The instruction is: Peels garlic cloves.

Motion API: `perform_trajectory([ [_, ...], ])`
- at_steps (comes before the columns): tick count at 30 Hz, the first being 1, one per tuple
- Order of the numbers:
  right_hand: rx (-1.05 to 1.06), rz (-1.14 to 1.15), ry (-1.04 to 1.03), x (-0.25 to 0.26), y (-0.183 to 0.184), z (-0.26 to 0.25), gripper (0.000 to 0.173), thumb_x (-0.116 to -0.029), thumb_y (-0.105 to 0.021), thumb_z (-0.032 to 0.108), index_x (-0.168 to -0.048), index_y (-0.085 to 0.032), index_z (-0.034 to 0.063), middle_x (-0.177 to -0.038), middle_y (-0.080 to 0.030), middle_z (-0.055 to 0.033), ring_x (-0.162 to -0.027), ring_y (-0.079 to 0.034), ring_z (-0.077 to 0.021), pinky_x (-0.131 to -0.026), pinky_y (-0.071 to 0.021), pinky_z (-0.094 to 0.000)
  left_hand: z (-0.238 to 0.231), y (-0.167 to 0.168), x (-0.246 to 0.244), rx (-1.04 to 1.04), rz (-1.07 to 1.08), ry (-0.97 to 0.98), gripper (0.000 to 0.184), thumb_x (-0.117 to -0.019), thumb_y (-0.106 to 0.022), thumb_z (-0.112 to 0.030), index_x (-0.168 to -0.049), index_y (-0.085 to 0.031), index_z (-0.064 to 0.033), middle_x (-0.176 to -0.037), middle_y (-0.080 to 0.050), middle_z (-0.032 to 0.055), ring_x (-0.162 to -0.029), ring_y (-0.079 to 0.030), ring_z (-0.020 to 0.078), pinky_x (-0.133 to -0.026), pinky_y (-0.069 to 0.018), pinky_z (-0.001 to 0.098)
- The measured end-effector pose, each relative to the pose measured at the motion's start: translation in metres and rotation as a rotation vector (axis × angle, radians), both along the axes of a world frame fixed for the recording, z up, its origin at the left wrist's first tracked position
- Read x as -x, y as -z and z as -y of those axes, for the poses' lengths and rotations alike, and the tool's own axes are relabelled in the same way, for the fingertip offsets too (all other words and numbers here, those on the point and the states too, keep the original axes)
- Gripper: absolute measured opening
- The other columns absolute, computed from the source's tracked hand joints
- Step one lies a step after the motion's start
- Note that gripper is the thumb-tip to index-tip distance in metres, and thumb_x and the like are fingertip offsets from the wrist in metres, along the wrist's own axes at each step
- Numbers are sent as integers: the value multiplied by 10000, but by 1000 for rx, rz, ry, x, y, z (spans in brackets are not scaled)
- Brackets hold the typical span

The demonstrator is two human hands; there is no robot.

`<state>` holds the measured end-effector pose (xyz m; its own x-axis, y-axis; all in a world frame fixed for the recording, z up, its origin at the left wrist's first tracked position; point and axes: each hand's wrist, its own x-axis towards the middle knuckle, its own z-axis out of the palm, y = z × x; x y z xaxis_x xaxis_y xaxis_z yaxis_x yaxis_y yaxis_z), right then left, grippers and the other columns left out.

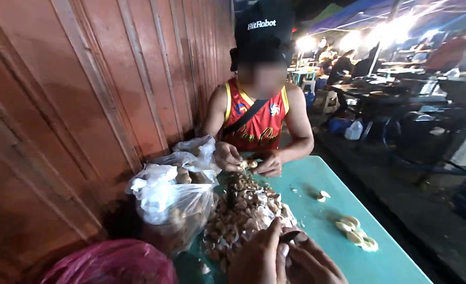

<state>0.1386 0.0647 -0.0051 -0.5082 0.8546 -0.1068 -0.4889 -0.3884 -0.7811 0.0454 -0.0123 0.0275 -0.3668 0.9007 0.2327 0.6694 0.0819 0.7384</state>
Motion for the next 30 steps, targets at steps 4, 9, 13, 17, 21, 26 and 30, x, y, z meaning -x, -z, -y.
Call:
perform_trajectory([
  [4,74,-78,40,6,4,-6,242,-984,-369,-110,-1028,-517,76,-788,-688,19,-654,-666,-62,-665,-595,-240,-5,4,4,-4,19,5,398,-1054,-487,-111,-1420,-591,10,-1176,-709,232,-1065,-703,368,-936,-552,524],
  [9,86,-60,70,8,-7,-10,202,-979,-411,-107,-1008,-559,27,-806,-685,-37,-679,-673,-95,-666,-595,-247,-6,6,8,-13,30,31,431,-1057,-466,-107,-1473,-552,-37,-1219,-704,200,-1085,-699,326,-947,-552,493],
  [13,45,-20,89,8,-8,-8,161,-969,-446,-98,-1005,-569,-2,-794,-678,-56,-667,-666,-101,-645,-590,-243,-5,8,11,15,28,23,437,-1065,-456,-140,-1489,-549,-84,-1241,-704,158,-1103,-695,284,-949,-552,474],
  [17,57,-13,116,8,-7,-7,154,-964,-467,-113,-978,-581,-11,-785,-685,-68,-650,-666,-100,-624,-584,-229,-8,10,10,15,20,-11,407,-1064,-467,-157,-1444,-608,-121,-1176,-724,142,-1057,-703,280,-915,-561,473],
  [21,99,30,138,14,-7,-6,178,-982,-467,-94,-897,-573,22,-751,-653,-50,-651,-642,-101,-643,-573,-244,-8,12,7,73,-3,-109,375,-1057,-491,-161,-1388,-666,-179,-1163,-745,92,-1074,-709,238,-939,-562,463],
  [26,150,0,142,25,-6,-2,135,-950,-564,-97,-925,-598,31,-759,-648,-52,-629,-613,-104,-623,-545,-242,-9,26,12,-36,-112,-216,342,-1058,-523,-196,-1358,-682,-231,-1129,-753,33,-1025,-723,200,-891,-581,480],
  [30,157,-11,107,26,-1,-8,148,-933,-558,-112,-916,-590,31,-764,-650,-62,-650,-619,-112,-648,-546,-254,-10,30,14,-21,-119,-198,384,-1064,-493,-193,-1419,-631,-234,-1209,-736,38,-1056,-716,218,-903,-567,501],
])
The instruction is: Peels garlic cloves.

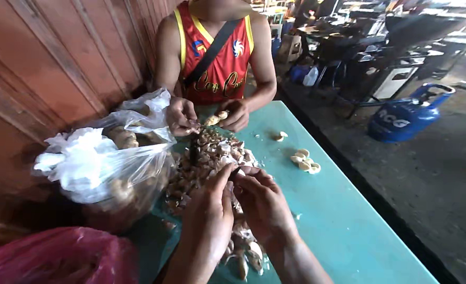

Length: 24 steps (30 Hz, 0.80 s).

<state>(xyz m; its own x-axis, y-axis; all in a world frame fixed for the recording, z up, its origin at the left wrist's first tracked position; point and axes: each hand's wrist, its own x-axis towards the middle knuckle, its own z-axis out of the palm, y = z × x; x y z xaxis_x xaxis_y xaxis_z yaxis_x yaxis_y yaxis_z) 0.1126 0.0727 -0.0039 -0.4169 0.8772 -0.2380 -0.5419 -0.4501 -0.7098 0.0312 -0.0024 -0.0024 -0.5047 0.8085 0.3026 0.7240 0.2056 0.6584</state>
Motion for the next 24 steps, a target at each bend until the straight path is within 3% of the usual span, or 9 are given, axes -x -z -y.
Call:
perform_trajectory([
  [5,-6,54,-102,-5,-4,-9,154,-928,-580,-113,-967,-617,32,-797,-652,-56,-638,-605,-96,-619,-538,-234,3,2,6,-59,-13,17,362,-1054,-503,-203,-1374,-668,-241,-1210,-735,-12,-1079,-705,143,-923,-571,449],
  [9,-83,104,-193,2,-9,-21,169,-934,-573,-111,-1023,-626,22,-764,-629,-44,-602,-574,-81,-595,-519,-217,1,0,11,-55,5,-58,375,-1058,-483,-226,-1385,-661,-270,-1245,-726,-18,-1096,-696,148,-925,-556,457],
  [11,-134,114,-233,9,-5,-25,176,-927,-574,-109,-1045,-608,17,-770,-623,-43,-611,-579,-90,-607,-528,-235,0,4,14,-60,-16,-94,380,-1060,-475,-218,-1392,-655,-264,-1189,-733,-6,-982,-707,138,-851,-579,419],
  [14,-196,114,-247,21,-4,-28,154,-922,-591,-115,-1028,-578,-4,-808,-642,-56,-654,-617,-105,-638,-551,-250,-2,2,19,-81,-12,-121,397,-1038,-472,-118,-1376,-671,-173,-1162,-744,69,-913,-720,169,-809,-590,391],
  [19,-219,-39,-190,21,16,-25,189,-864,-597,-124,-1002,-599,5,-822,-673,-49,-644,-627,-92,-596,-550,-249,-1,-8,16,-69,113,-43,383,-1033,-478,-41,-1368,-661,-67,-1278,-712,113,-1100,-707,193,-980,-554,397],
  [24,-147,-118,-288,8,12,-33,242,-884,-507,-167,-978,-609,31,-820,-702,-25,-630,-643,-76,-610,-568,-245,-1,-10,12,-128,175,40,368,-1027,-456,-4,-1339,-647,37,-1209,-711,193,-894,-688,175,-851,-557,347],
])
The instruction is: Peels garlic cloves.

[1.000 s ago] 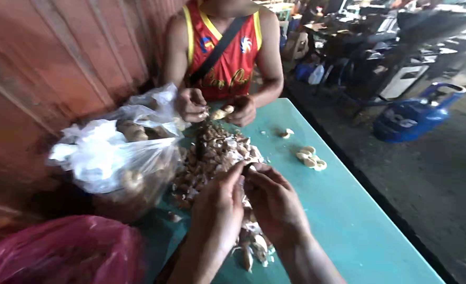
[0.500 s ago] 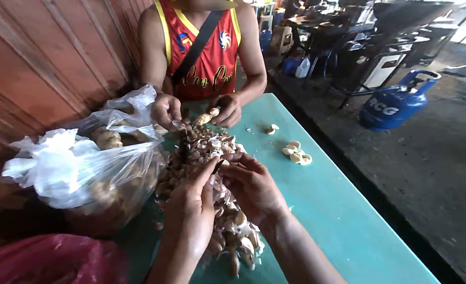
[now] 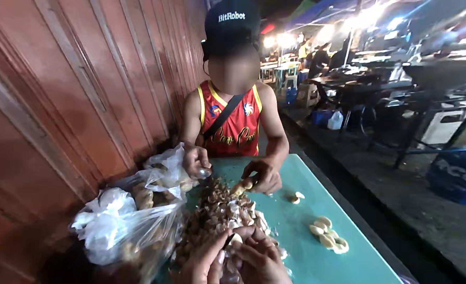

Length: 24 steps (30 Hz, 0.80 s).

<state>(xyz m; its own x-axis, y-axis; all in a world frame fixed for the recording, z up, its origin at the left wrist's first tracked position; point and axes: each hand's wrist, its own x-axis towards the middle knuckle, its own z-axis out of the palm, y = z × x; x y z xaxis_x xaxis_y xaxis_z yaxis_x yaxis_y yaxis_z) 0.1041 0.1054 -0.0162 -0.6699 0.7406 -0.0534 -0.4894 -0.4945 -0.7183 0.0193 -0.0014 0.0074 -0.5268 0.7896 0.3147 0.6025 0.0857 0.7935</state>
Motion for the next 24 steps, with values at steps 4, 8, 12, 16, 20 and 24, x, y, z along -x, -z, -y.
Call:
perform_trajectory([
  [4,20,-23,-106,-7,1,-6,277,-906,-462,-157,-1006,-636,34,-830,-720,-31,-631,-655,-74,-624,-575,-239,3,1,3,-46,40,44,365,-1039,-431,-18,-1329,-635,71,-1218,-698,198,-919,-654,123,-875,-525,292],
  [8,-14,-19,-102,-10,1,-7,287,-909,-456,-148,-1030,-658,16,-838,-730,-35,-652,-667,-80,-641,-579,-244,5,-2,0,-51,35,61,364,-1046,-436,-26,-1338,-631,67,-1269,-683,212,-1003,-688,179,-924,-544,334],
  [12,-152,22,-15,-10,4,-2,275,-877,-556,-122,-1108,-638,4,-936,-725,-18,-779,-691,-86,-734,-600,-277,7,1,-9,-99,35,89,370,-1035,-447,-3,-1350,-633,50,-1251,-699,191,-913,-680,137,-867,-547,299],
  [16,-254,-1,23,-13,6,-9,258,-824,-653,-90,-1054,-696,18,-936,-738,-30,-765,-685,-77,-676,-585,-245,8,-1,-14,-102,33,65,367,-1026,-473,-9,-1344,-655,10,-1228,-718,139,-882,-674,96,-834,-553,279],
  [20,-230,73,-31,-18,-2,-13,244,-859,-587,-81,-1068,-666,16,-936,-714,-50,-724,-678,-103,-617,-583,-254,10,-3,-4,-106,21,-15,371,-1048,-474,-66,-1373,-651,-43,-1274,-705,95,-919,-666,62,-846,-543,251],
  [24,-157,64,-55,-18,-10,-15,299,-901,-505,-145,-1135,-621,1,-1011,-733,-87,-809,-735,-163,-711,-635,-308,8,-8,-2,-11,-28,-66,395,-1041,-473,-72,-1406,-616,-19,-1259,-710,139,-963,-707,178,-886,-568,365],
])
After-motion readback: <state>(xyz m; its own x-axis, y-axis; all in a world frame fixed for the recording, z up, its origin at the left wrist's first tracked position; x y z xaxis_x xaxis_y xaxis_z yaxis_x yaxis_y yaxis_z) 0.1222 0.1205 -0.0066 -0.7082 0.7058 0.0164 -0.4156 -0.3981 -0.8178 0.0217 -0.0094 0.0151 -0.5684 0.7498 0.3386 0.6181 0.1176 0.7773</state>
